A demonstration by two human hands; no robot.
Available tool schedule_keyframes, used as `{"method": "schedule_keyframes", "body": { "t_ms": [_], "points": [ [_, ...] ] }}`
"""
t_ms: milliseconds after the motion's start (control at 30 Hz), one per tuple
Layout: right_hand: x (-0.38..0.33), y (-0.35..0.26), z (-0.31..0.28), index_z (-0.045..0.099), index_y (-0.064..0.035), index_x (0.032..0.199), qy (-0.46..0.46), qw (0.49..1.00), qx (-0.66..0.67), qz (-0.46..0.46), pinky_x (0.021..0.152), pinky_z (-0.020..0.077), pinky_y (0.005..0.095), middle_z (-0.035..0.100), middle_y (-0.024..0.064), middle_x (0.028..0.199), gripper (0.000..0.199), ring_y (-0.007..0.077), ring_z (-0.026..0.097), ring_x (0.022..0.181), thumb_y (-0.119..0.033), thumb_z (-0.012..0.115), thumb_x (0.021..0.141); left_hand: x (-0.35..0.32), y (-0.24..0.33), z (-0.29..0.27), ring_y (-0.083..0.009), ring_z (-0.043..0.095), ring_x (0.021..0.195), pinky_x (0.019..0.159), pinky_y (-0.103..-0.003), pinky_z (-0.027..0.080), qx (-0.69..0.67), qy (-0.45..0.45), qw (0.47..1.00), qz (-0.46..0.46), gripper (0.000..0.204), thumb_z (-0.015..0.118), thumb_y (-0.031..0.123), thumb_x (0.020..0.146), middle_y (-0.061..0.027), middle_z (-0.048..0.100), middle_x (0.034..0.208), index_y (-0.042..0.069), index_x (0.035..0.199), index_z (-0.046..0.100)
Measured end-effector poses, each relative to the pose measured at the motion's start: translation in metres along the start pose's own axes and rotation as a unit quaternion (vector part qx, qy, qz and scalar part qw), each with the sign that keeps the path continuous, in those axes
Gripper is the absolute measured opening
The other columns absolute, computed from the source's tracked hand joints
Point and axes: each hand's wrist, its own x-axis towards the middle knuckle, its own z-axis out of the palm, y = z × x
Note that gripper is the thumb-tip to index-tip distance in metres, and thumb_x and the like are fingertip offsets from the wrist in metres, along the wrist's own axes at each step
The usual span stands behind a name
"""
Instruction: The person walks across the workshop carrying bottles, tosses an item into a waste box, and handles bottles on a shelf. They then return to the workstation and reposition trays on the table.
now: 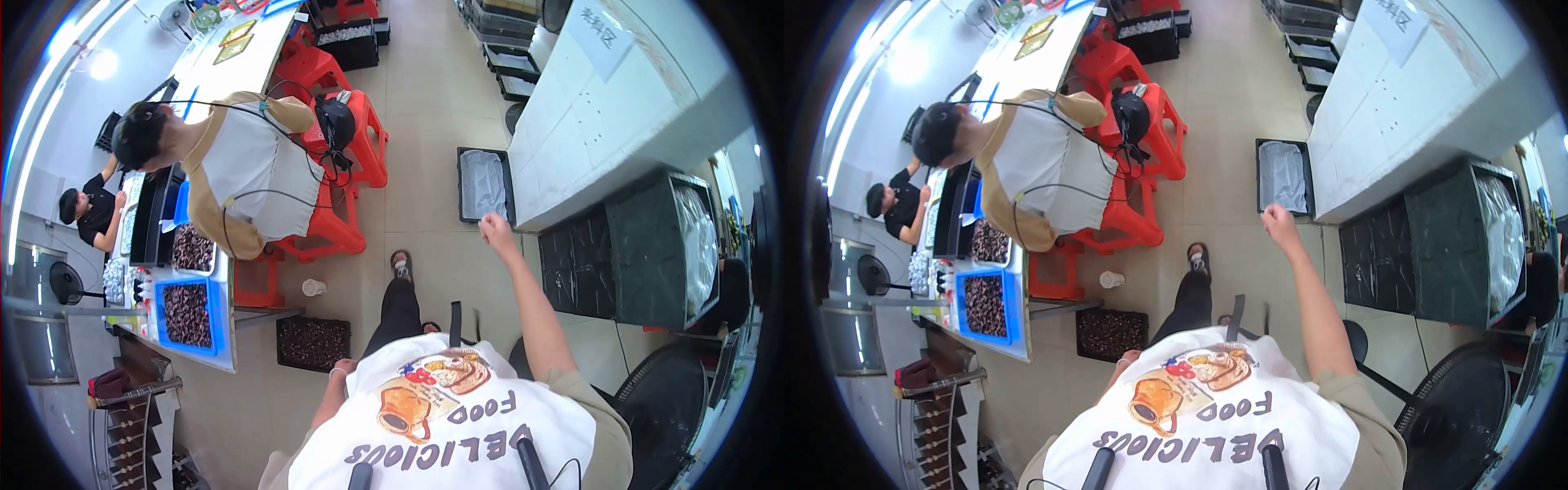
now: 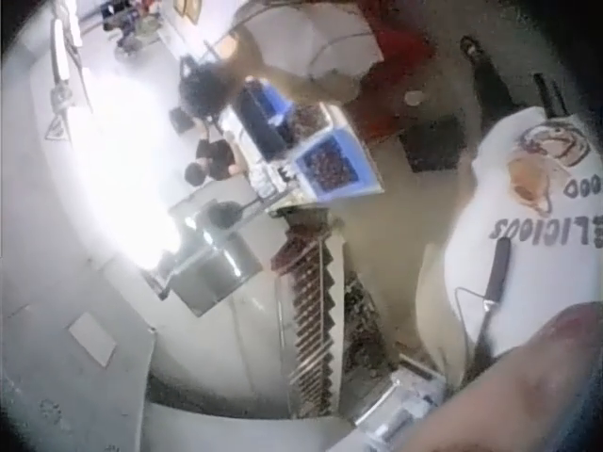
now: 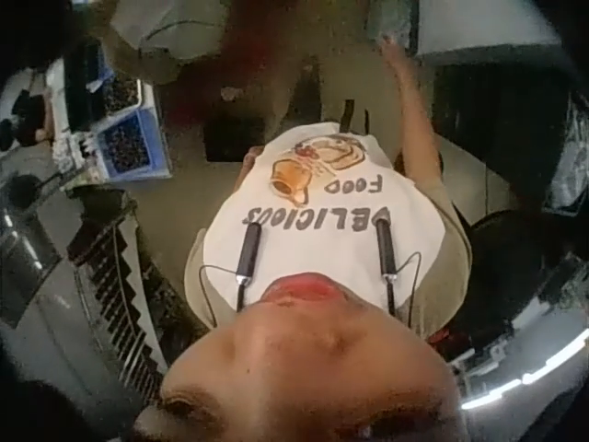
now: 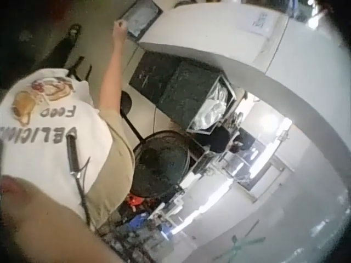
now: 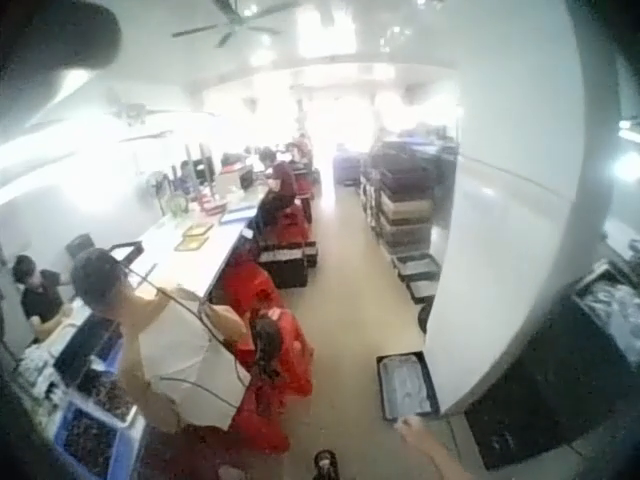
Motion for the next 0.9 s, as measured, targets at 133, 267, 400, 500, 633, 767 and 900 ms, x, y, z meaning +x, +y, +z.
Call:
{"method": "schedule_keyframes", "body": {
  "t_ms": [133, 267, 400, 500, 633, 767, 900],
  "points": [
    [0.085, 0.005, 0.023, 0.050, -0.0048, 0.071, 0.016, 1.000, -0.023, 0.008, 0.045, 0.0368, 0.0241, 0.052, 0.0011, 0.057, 0.014, 0.0083, 0.048, 0.050, -0.016, 0.055, 0.077, 0.180, 0.015, -0.023, -0.0241, 0.062, 0.080, 0.072, -0.034, 0.048, 0.148, 0.007, 0.984, 0.100, 0.028, 0.054, 0.023, 0.078, -0.0139, 0.064, 0.087, 0.001, 0.094, 0.063],
    [0.065, 0.160, 0.013, 0.050, -0.0040, 0.057, 0.029, 0.960, -0.230, 0.157, 0.045, 0.0409, 0.0311, 0.053, 0.0079, 0.055, 0.019, 0.0153, 0.052, 0.048, -0.016, 0.054, 0.071, 0.104, 0.262, -0.109, -0.0311, 0.060, 0.086, 0.075, -0.038, 0.046, 0.099, -0.051, 0.991, 0.070, 0.029, 0.049, 0.024, 0.078, -0.0213, 0.061, 0.091, 0.001, 0.091, 0.061],
    [0.006, 0.156, -0.019, 0.061, -0.0009, 0.057, -0.032, 0.916, -0.302, 0.261, 0.055, 0.0455, 0.0404, 0.058, 0.0152, 0.056, 0.017, 0.0278, 0.059, 0.055, -0.015, 0.056, 0.065, 0.154, 0.439, -0.157, -0.0312, 0.058, 0.092, 0.080, -0.036, 0.045, 0.120, 0.022, 0.971, 0.203, 0.026, 0.051, 0.024, 0.079, -0.0186, 0.060, 0.096, 0.004, 0.094, 0.059],
    [-0.004, 0.253, -0.033, 0.060, 0.0014, 0.062, 0.086, 0.911, -0.256, 0.311, 0.047, 0.0441, 0.0382, 0.057, 0.0133, 0.055, 0.014, 0.0236, 0.056, 0.049, -0.011, 0.059, 0.068, 0.193, 0.535, -0.171, -0.0219, 0.062, 0.075, 0.071, -0.032, 0.048, 0.001, 0.019, 0.970, 0.244, 0.019, 0.055, 0.015, 0.079, -0.0138, 0.063, 0.086, 0.005, 0.095, 0.058],
    [0.113, 0.241, -0.048, 0.059, 0.0022, 0.062, 0.084, 0.902, -0.167, 0.390, 0.045, 0.0427, 0.0382, 0.055, 0.0125, 0.053, 0.019, 0.0232, 0.054, 0.046, -0.015, 0.061, 0.070, 0.239, 0.637, -0.173, -0.0277, 0.060, 0.086, 0.078, -0.035, 0.046, 0.057, 0.038, 0.966, 0.249, 0.022, 0.054, 0.020, 0.079, -0.0161, 0.062, 0.092, 0.005, 0.096, 0.059],
    [0.312, 0.165, -0.076, 0.055, 0.0018, 0.060, 0.005, 0.915, -0.120, 0.386, 0.042, 0.0396, 0.0384, 0.053, 0.0113, 0.052, 0.028, 0.0229, 0.051, 0.044, -0.022, 0.063, 0.073, 0.295, 0.670, -0.175, -0.0314, 0.057, 0.096, 0.084, -0.037, 0.044, 0.214, -0.099, 0.963, 0.131, 0.025, 0.055, 0.023, 0.077, -0.0162, 0.061, 0.099, 0.007, 0.094, 0.063],
    [0.567, 0.066, -0.096, 0.052, -0.0064, 0.055, 0.001, 0.955, -0.226, 0.194, 0.041, 0.0352, 0.0311, 0.048, 0.0044, 0.048, 0.031, 0.0139, 0.048, 0.045, -0.028, 0.060, 0.075, 0.322, 0.730, -0.215, -0.0288, 0.059, 0.093, 0.083, -0.036, 0.045, 0.133, -0.087, 0.986, 0.043, 0.022, 0.057, 0.024, 0.077, -0.0131, 0.063, 0.097, 0.007, 0.086, 0.066]
  ]
}}
